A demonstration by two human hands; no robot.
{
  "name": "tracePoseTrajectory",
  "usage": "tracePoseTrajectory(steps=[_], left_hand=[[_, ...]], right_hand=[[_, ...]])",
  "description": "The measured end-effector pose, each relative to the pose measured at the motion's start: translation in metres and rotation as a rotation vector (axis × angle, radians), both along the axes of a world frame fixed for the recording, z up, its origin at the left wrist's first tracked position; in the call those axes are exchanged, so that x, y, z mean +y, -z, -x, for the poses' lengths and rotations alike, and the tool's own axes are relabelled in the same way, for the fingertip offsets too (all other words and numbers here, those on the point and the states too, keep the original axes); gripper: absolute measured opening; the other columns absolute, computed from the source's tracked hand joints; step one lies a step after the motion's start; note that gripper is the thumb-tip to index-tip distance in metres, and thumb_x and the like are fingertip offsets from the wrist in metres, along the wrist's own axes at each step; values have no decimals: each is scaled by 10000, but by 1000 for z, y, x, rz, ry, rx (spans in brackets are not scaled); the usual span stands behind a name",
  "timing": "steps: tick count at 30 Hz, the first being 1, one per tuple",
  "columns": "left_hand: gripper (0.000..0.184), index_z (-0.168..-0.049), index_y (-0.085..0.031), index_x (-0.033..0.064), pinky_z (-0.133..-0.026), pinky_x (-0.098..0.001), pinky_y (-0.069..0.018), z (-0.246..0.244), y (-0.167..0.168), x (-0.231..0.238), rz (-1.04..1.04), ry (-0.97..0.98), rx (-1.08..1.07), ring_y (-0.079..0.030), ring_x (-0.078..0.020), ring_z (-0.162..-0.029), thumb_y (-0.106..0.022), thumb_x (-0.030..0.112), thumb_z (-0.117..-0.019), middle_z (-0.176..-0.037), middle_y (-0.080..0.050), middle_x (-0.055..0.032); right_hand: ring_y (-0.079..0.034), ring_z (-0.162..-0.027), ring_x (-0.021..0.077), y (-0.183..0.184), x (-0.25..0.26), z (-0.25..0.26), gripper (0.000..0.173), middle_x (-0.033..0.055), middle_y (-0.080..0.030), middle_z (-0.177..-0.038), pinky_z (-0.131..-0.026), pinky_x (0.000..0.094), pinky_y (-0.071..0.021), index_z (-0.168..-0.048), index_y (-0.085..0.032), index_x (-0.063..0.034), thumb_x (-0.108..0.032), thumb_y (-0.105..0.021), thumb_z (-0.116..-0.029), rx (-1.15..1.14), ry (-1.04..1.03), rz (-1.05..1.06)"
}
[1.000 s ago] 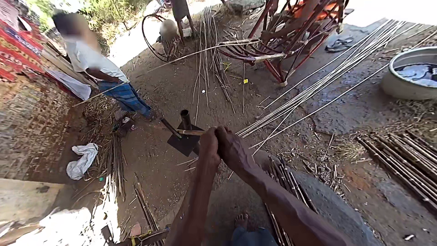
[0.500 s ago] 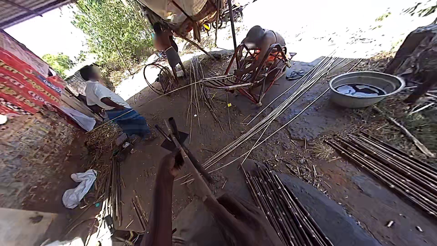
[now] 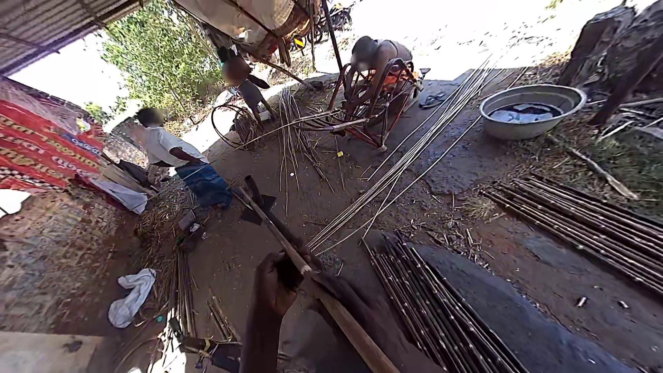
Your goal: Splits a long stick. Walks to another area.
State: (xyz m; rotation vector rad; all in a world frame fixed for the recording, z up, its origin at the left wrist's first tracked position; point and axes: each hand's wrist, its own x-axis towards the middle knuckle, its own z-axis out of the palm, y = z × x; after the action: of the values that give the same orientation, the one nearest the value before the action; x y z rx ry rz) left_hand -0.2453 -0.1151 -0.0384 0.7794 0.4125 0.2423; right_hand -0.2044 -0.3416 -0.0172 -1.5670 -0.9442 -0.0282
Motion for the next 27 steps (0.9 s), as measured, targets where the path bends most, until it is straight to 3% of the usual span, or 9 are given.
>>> tracePoseTrajectory(steps=[6, 9, 11, 13, 17, 20, 22, 25, 27], left_hand=[[485, -1208, -652, 88, -728, -338, -623, -25, 18, 33, -162, -136, 149, -734, -203, -884, -374, 468, -1091, -1144, -713, -125], [390, -1161, -654, 110, -643, -268, -604, -41, 24, 58, -196, -171, 168, -708, -136, -765, -442, 427, -1083, -1042, -714, -79], [264, -1119, -649, 88, -596, -223, -596, -49, 20, 65, -176, -230, 133, -686, -98, -685, -498, 299, -1073, -960, -701, -61], [283, -1192, -652, 55, -640, -213, -600, -49, 12, 57, -156, -187, 80, -709, -104, -749, -472, 244, -1080, -1068, -714, -90], [369, -1269, -631, 48, -668, -265, -615, -35, 16, 38, -102, -42, 23, -718, -153, -815, -391, 273, -1100, -1130, -691, -139], [463, -1275, -630, 73, -686, -299, -612, -38, 22, 59, -135, -51, 79, -730, -200, -871, -327, 380, -1108, -1232, -683, -169], [472, -1244, -619, 87, -623, -265, -598, -51, 24, 79, -163, -114, 153, -719, -157, -785, -328, 430, -1102, -1165, -706, -129], [433, -1157, -634, 97, -576, -231, -587, -81, 16, 98, -166, -162, 255, -709, -112, -703, -371, 435, -1098, -990, -733, -72], [492, -1115, -638, 57, -550, -246, -578, -113, 11, 110, -159, -153, 290, -704, -135, -666, -343, 451, -1104, -917, -736, -100]], right_hand=[[-709, -846, 173, 25, -15, -6, 325, 93, -725, -966, -756, 291, -591, -1227, -701, -88, -326, -663, -1009, -162, 83, -123], [-668, -808, 184, 14, -55, -2, 329, 113, -690, -925, -718, 287, -570, -1218, -667, -60, -299, -685, -993, -152, 35, -226], [-669, -789, 216, 8, -71, -3, 392, 159, -678, -918, -712, 330, -571, -1231, -642, -38, -327, -696, -973, -91, 24, -241], [-671, -817, 183, 6, -64, -12, 513, 140, -675, -976, -729, 311, -583, -1330, -607, -77, -385, -747, -944, -77, 71, -139], [-645, -833, 131, 20, -36, -28, 397, 84, -662, -941, -715, 232, -550, -1188, -691, -83, -395, -741, -948, -144, 103, -156], [-673, -861, 198, 15, -52, -30, 405, 129, -658, -898, -785, 315, -573, -1104, -673, -35, -415, -698, -965, -144, 78, -232], [-669, -840, 189, 3, -63, -38, 435, 133, -654, -894, -767, 320, -569, -1108, -664, -28, -442, -668, -976, -103, 100, -223], [-656, -783, -23, -15, -48, -75, 348, -93, -691, -898, -675, 155, -548, -1090, -671, -193, -521, -625, -987, -110, 270, -184], [-648, -697, -52, -18, -29, -116, 266, -176, -692, -843, -596, 142, -545, -1007, -650, -254, -516, -669, -962, -100, 364, -280]])
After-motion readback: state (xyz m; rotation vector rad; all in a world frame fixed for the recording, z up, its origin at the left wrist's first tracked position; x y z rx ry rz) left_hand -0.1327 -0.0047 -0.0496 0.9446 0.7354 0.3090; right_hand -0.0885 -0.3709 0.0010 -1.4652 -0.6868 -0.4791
